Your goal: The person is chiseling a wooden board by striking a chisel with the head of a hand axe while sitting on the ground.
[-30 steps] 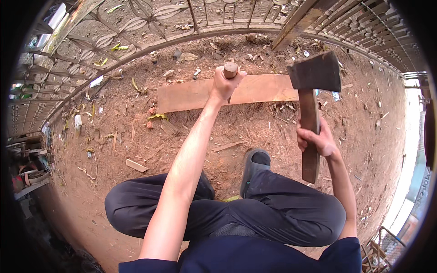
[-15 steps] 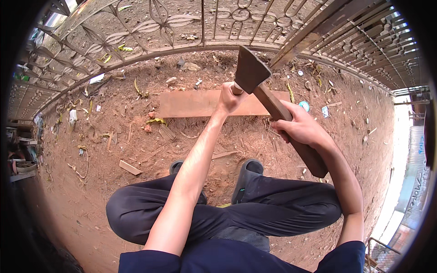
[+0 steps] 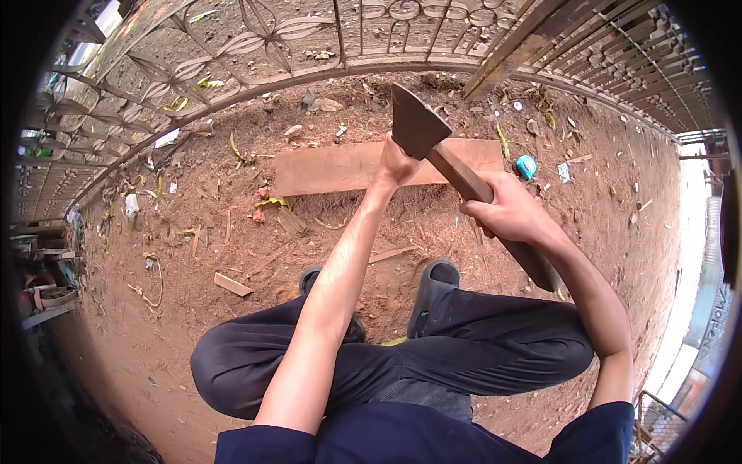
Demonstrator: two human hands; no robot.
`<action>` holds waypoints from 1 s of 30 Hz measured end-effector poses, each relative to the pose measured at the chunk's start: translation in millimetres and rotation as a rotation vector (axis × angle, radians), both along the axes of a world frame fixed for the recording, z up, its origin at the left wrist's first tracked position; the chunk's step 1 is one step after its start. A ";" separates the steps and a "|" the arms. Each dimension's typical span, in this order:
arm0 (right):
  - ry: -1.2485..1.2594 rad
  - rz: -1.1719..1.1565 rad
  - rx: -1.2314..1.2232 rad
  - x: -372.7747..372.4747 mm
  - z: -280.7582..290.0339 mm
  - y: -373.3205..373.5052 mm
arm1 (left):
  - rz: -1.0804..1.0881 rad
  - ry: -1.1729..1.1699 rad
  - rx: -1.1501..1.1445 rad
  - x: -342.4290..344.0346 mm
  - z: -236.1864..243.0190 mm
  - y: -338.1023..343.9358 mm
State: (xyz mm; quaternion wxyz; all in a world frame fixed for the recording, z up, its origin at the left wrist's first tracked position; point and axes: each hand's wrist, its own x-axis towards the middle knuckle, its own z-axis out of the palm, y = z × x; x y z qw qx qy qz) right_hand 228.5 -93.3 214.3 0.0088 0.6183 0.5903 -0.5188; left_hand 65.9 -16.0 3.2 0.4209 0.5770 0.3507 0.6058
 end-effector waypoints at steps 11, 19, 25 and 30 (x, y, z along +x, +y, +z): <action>0.456 -0.162 0.076 -4.5 16.1 -0.2 | -0.101 -0.053 -0.218 -14.6 -11.6 0.1; 0.352 -0.208 -0.055 -12.3 11.3 3.8 | -0.161 -0.226 -0.261 -18.6 -16.2 9.7; 0.343 -0.133 0.198 -7.9 11.6 14.5 | -0.145 -0.081 -0.213 -21.6 -17.9 4.4; 0.143 -0.096 -0.090 -7.2 -12.8 12.9 | -0.136 -0.192 -0.269 -13.9 -20.0 9.6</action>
